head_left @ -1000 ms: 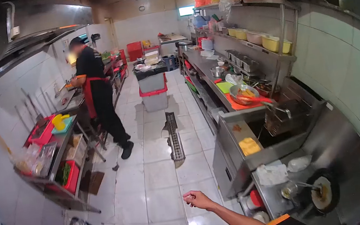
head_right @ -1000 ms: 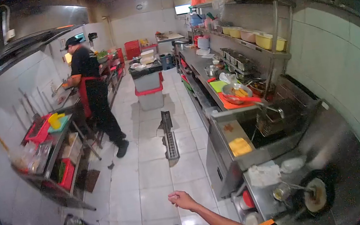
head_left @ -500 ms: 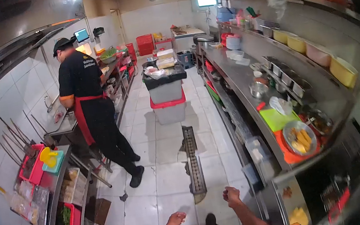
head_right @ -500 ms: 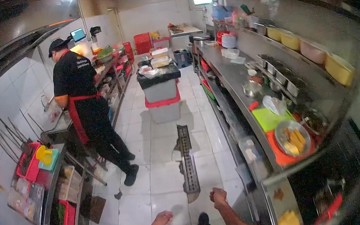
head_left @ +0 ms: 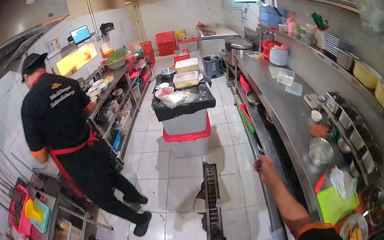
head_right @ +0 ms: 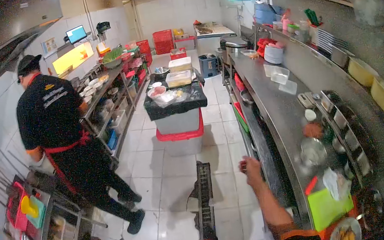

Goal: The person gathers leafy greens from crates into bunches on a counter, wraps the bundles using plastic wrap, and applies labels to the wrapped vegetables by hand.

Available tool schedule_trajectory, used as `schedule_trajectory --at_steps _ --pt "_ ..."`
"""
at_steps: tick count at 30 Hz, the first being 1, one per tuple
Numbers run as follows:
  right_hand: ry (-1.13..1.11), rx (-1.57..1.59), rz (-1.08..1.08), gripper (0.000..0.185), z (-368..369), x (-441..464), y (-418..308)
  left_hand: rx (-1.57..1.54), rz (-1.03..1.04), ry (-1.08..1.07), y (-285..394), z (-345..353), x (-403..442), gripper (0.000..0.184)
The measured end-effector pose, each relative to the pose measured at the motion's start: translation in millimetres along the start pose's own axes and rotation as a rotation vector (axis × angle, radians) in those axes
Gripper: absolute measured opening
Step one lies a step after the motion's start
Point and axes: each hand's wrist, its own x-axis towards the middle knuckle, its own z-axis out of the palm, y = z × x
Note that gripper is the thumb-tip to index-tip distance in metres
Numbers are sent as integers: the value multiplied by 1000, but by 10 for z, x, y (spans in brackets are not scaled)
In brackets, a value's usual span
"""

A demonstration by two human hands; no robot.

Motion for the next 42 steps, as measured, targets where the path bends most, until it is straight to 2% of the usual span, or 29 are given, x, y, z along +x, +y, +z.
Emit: schedule_trajectory --at_steps 2,3,4,5,6,9,11,13,15,16,17,18,19,20,21,22,23,24,26,28,30,31,33,34,37,38,40,41,42 --pt "20 18 -54 11 -158 788 -343 343 688 5 618 -74 665 42" --pt "47 25 -67 11 -319 1166 -469 803 255 67 1466 72 634 51" --pt "-28 18 -70 12 -485 1480 -656 1141 535 185 1756 183 1192 42" --pt "131 82 -93 13 -458 1680 -889 389 618 75 2174 179 1339 37" --pt "188 83 -109 13 -545 2057 -1046 634 745 211 2894 317 1276 35" --pt "326 19 -186 13 -993 3236 -1474 214 660 4 4860 522 703 35" --pt "296 59 -298 15 -1187 4113 -1697 226 815 50 5513 570 1226 32" --pt "381 195 -269 25 -1200 4940 -2005 123 813 58 6213 645 1239 31" --pt "431 220 -242 30 -1313 5822 -2191 256 769 123 6764 753 1248 27" --pt "462 243 -216 36 -1318 6280 -2313 326 750 126 6867 747 1467 26" --pt "472 269 -211 36 -1294 6650 -2409 191 787 19 6790 724 1916 25" --pt "509 288 -133 43 -1289 6957 -2458 197 745 -49 6924 770 1999 21" --pt "545 305 -53 51 -1320 7236 -2495 112 675 -117 6862 700 2463 23" --pt "463 362 -61 69 -1426 7586 -2413 296 768 -84 7197 796 2268 30" --pt "473 370 -56 69 -1377 7831 -2492 474 862 -53 7710 1005 1815 41" --pt "677 346 -30 76 -1236 8006 -2560 485 850 -60 8076 1109 1669 41" --pt "881 318 -5 84 -1172 8153 -2606 476 843 -157 8394 1186 1588 41" --pt "788 330 3 90 -1268 8335 -2579 465 834 -257 8684 1278 1574 41" --pt "863 269 -4 87 -1434 8729 -2459 463 793 -243 9111 1517 1738 34" --pt "935 191 -21 84 -1632 8902 -2452 479 781 -248 9670 1809 1678 32" --pt "896 149 -60 59 -1888 8848 -2480 560 840 -298 10146 2063 1695 34" --pt "914 125 -55 59 -1982 8746 -2478 614 889 -312 10291 2197 1837 36" --pt "880 42 -268 47 -2171 8332 -2449 520 889 -473 10840 2539 1731 35" --pt "785 152 -90 41 -2279 8125 -2539 540 996 -526 11057 2726 1766 35" --pt "795 43 -210 39 -2073 7496 -2737 567 1278 -613 11652 3473 2145 38" --pt "804 22 -208 39 -2143 7399 -2697 492 1308 -621 11866 3761 2167 39" --pt "765 -262 47 63 -2268 7253 -2667 304 1315 -626 12178 4470 2333 46" --pt "761 -276 45 63 -2265 7174 -2671 192 1290 -620 12288 4826 2428 51" --pt "943 -754 -150 66 -2220 7091 -2659 221 1320 -554 12473 5010 2299 56"
